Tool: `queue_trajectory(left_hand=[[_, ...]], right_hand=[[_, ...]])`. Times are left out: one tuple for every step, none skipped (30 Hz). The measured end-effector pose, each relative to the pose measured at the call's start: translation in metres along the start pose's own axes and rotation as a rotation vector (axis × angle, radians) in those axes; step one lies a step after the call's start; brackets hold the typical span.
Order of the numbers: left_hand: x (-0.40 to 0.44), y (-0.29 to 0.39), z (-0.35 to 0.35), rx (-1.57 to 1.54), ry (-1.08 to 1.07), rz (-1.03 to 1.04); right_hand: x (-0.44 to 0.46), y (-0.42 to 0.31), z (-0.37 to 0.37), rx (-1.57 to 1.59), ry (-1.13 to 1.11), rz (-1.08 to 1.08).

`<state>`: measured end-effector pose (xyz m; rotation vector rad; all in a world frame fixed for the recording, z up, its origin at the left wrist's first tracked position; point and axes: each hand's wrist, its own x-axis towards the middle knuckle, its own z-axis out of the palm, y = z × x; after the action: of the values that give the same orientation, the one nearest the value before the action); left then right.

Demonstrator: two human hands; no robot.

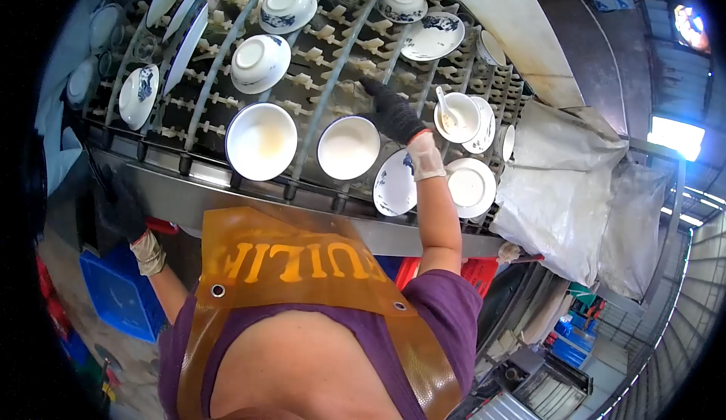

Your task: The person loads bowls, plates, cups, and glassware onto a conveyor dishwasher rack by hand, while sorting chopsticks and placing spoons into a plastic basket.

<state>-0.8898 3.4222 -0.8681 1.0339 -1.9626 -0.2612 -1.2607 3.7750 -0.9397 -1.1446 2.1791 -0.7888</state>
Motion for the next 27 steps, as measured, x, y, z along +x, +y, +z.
queue_trajectory(left_hand=[[0.0,0.001,0.0,0.033,-0.007,0.012],[0.0,0.002,-0.001,0.066,-0.015,0.024],[-0.001,0.003,-0.001,0.066,-0.022,0.027],[-0.002,0.005,-0.001,0.089,-0.02,0.055],[-0.003,0.007,-0.001,0.11,-0.012,0.08],[-0.004,0.007,0.0,0.106,-0.002,0.077],[-0.006,0.005,0.001,0.013,0.005,0.069],[-0.009,0.001,0.001,-0.075,0.014,0.06],[-0.012,-0.007,0.003,-0.069,0.034,0.048],[-0.016,-0.017,0.006,-0.224,0.005,-0.055],[-0.02,-0.023,0.008,-0.378,-0.028,-0.153],[-0.023,-0.023,0.009,-0.57,-0.013,-0.301],[-0.024,-0.023,0.01,-0.56,-0.014,-0.3],[-0.024,-0.023,0.011,-0.507,-0.011,-0.267],[-0.023,-0.023,0.01,-0.457,-0.013,-0.231],[-0.024,-0.015,0.008,-0.375,-0.022,-0.144],[-0.023,-0.003,0.003,-0.376,-0.021,-0.141],[-0.021,0.011,-0.005,-0.043,-0.055,0.005],[-0.02,0.027,-0.009,0.295,-0.091,0.142],[-0.023,0.048,-0.011,0.3,-0.089,0.137],[-0.028,0.072,-0.011,-0.073,-0.094,0.091],[-0.032,0.089,-0.012,-0.444,-0.098,0.045],[-0.032,0.099,-0.013,-0.434,-0.105,0.045],[-0.03,0.106,-0.011,-0.379,-0.219,0.132],[-0.029,0.114,-0.008,-0.323,-0.325,0.215],[-0.03,0.122,-0.005,-0.312,-0.32,0.21],[-0.03,0.131,-0.004,-0.323,-0.435,0.183]], right_hand=[[0.0,0.001,0.008,-0.049,0.087,0.015],[0.0,0.001,0.014,-0.098,0.176,0.031],[0.002,0.001,0.019,-0.093,0.175,0.037],[0.005,-0.005,0.018,-0.145,0.163,0.065],[0.007,-0.011,0.013,-0.201,0.151,0.088],[0.007,-0.018,0.005,-0.224,0.077,0.129],[0.007,-0.027,-0.004,-0.234,0.078,0.115],[0.005,-0.037,-0.013,-0.254,0.034,0.149],[0.005,-0.044,-0.021,-0.275,-0.012,0.18],[0.004,-0.045,-0.029,-0.294,0.019,0.16],[0.003,-0.051,-0.036,-0.326,0.088,0.101],[0.003,-0.059,-0.044,-0.425,0.149,0.145],[0.001,-0.072,-0.052,-0.52,0.215,0.196],[0.009,-0.07,-0.059,-0.559,0.148,0.323],[0.021,-0.055,-0.058,-0.514,0.131,0.405],[0.024,-0.047,-0.052,-0.555,0.2,0.364],[0.025,-0.051,-0.05,-0.604,0.27,0.314],[0.013,-0.057,-0.049,-0.429,0.293,0.183],[0.006,-0.06,-0.045,-0.429,0.197,0.085],[-0.004,-0.062,-0.039,-0.385,0.087,0.019],[-0.011,-0.063,-0.031,-0.336,-0.025,-0.045],[-0.015,-0.06,-0.019,-0.328,-0.031,-0.047],[-0.019,-0.057,-0.006,-0.361,-0.034,0.03],[-0.024,-0.055,0.003,-0.394,-0.035,0.108],[-0.037,-0.064,-0.003,-0.407,0.09,0.03],[-0.047,-0.067,-0.003,-0.422,0.312,-0.015],[-0.058,-0.072,0.0,-0.425,0.531,-0.054]])
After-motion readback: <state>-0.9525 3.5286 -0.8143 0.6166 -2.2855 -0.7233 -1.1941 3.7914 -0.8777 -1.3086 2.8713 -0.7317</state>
